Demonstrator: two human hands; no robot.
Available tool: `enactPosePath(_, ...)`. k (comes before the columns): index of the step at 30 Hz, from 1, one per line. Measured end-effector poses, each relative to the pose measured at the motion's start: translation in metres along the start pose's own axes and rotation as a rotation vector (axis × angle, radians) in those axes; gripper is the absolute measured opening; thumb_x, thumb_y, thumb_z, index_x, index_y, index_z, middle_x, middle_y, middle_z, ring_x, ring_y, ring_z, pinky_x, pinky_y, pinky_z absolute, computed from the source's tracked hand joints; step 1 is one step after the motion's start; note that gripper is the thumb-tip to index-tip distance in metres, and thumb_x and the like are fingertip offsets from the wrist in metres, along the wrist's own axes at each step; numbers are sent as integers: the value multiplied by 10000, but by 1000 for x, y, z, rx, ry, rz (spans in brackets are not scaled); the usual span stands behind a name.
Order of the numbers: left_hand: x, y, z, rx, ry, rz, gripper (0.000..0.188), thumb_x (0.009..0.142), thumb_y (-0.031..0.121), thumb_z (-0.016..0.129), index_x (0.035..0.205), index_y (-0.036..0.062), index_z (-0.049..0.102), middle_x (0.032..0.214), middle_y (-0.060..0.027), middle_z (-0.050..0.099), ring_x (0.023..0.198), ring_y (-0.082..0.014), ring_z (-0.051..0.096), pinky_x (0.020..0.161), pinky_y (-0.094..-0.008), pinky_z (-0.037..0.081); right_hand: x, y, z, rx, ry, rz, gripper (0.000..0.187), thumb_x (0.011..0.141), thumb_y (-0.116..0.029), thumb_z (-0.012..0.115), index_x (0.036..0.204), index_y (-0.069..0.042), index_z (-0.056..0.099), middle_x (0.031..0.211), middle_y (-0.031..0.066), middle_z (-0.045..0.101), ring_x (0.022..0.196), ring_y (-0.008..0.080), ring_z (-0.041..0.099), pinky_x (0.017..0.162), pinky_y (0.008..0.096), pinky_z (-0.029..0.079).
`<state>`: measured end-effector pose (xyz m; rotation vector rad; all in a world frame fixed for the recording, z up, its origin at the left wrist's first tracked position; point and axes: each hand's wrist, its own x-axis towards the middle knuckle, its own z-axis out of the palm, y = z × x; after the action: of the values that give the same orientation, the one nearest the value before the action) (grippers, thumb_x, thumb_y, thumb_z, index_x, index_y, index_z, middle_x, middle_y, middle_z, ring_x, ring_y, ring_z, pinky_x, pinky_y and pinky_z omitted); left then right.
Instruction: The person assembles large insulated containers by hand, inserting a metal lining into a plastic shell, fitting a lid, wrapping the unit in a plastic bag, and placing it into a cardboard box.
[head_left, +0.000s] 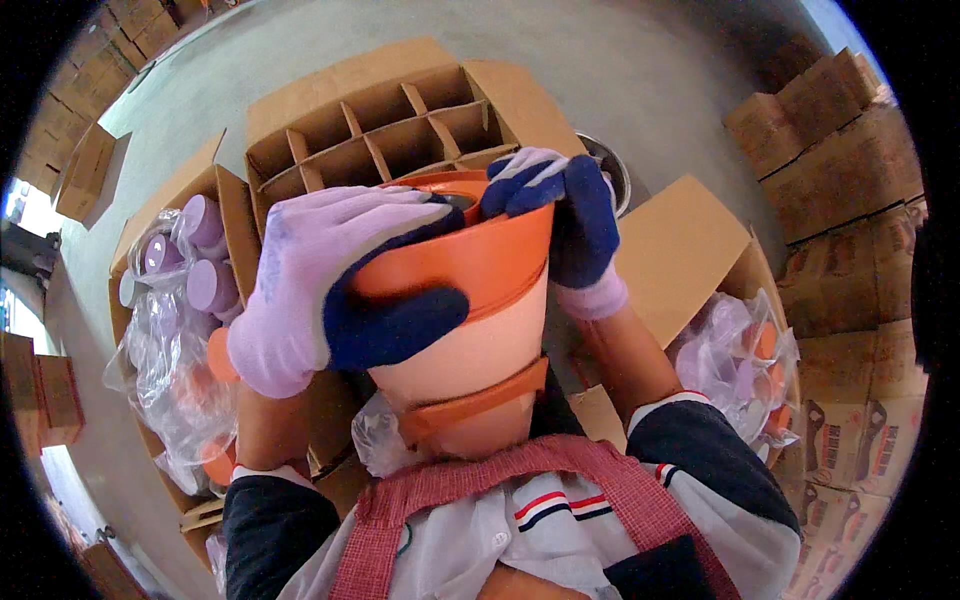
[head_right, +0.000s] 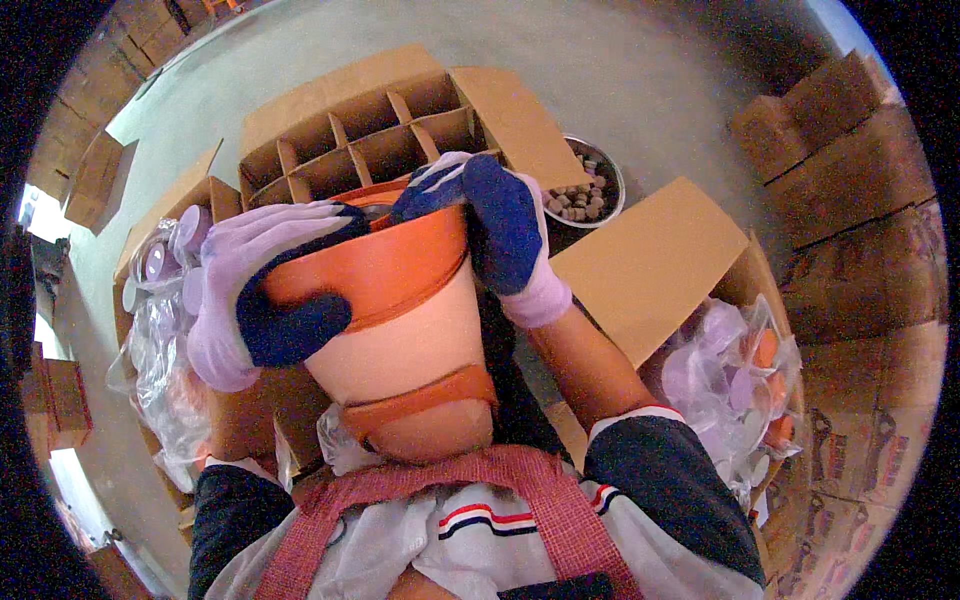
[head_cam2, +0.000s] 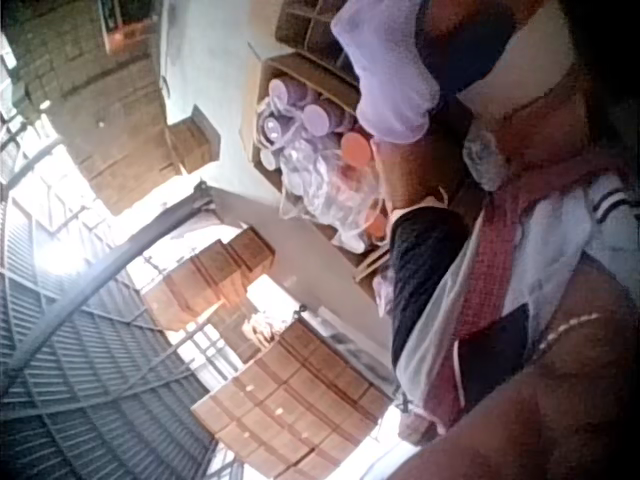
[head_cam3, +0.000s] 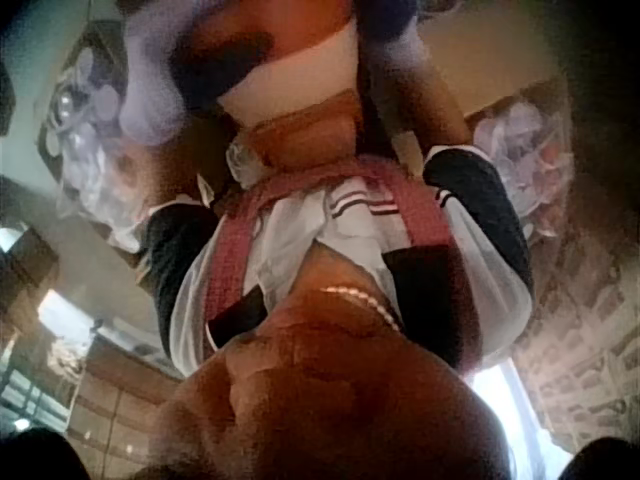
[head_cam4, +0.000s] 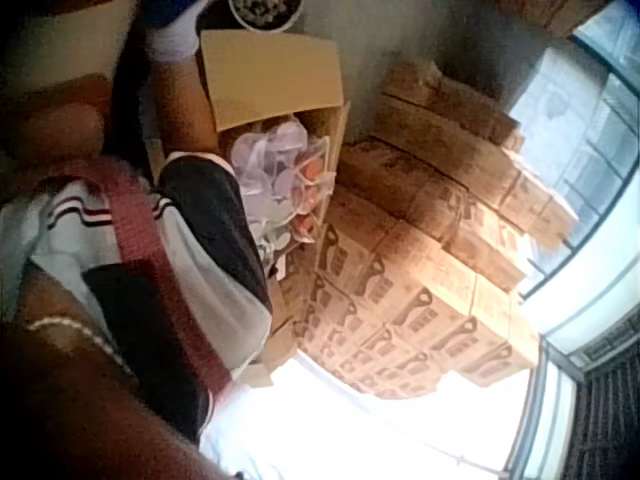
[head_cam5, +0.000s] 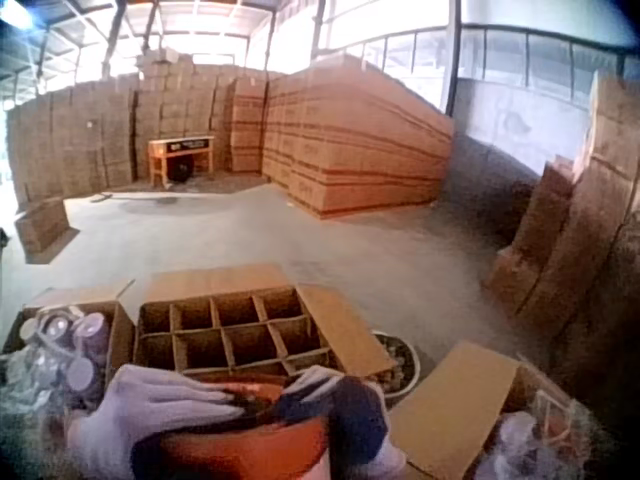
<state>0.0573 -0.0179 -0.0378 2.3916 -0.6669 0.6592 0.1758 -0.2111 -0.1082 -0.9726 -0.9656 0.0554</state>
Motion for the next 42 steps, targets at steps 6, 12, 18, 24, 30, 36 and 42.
enactPosePath(6,-6,18,10,-59,92,-159,360,752,232,703,1033,14,646,1033,-176,661,1006,-308,634,876,-372,491,3,8,1,98,61,158,490,1006,-334,299,700,-51,556,774,132,627,741,266,570,851,401,426)
enactPosePath(12,-34,-80,40,-1138,596,-306,374,987,305,422,1147,9,585,1191,-211,588,1163,-282,530,1037,-393,373,27,-55,41,-833,-235,-199,364,813,-115,603,1162,-17,568,1076,153,615,971,308,586,875,389,448)
enactPosePath(18,-41,-52,81,-1172,528,-178,578,1020,398,252,903,-25,629,952,-177,620,992,-296,562,969,-389,383,-7,-48,5,-565,-250,-110,220,851,-158,598,1025,-37,656,1023,90,667,984,289,579,951,397,407)
enactPosePath(24,-44,-55,74,-1083,502,-149,602,1015,414,189,842,-4,587,919,-184,603,965,-342,567,930,-457,420,-5,-35,2,-342,-189,-107,229,871,-206,571,952,-14,665,958,115,681,953,269,598,995,435,369)
enactPosePath(30,-44,-67,85,-1404,460,-152,594,1010,459,259,852,-9,589,967,-160,596,996,-282,554,950,-404,399,-9,-9,-4,62,-151,-158,439,994,-293,306,742,-35,556,811,151,629,816,289,573,947,453,396)
enactPosePath(36,-41,-44,67,-1088,449,-288,612,1005,479,244,846,-6,581,971,-172,589,1011,-296,550,949,-413,406,-7,11,-7,60,-36,-164,341,984,-213,351,716,-47,482,772,127,595,779,282,540,820,411,445)
enactPosePath(42,-10,-109,96,-1384,402,-228,605,1007,451,245,828,-14,588,941,-183,595,1008,-316,549,944,-417,404,16,-46,24,-721,-191,-176,238,790,-93,614,1015,-35,663,1012,110,646,960,300,592,916,382,442)
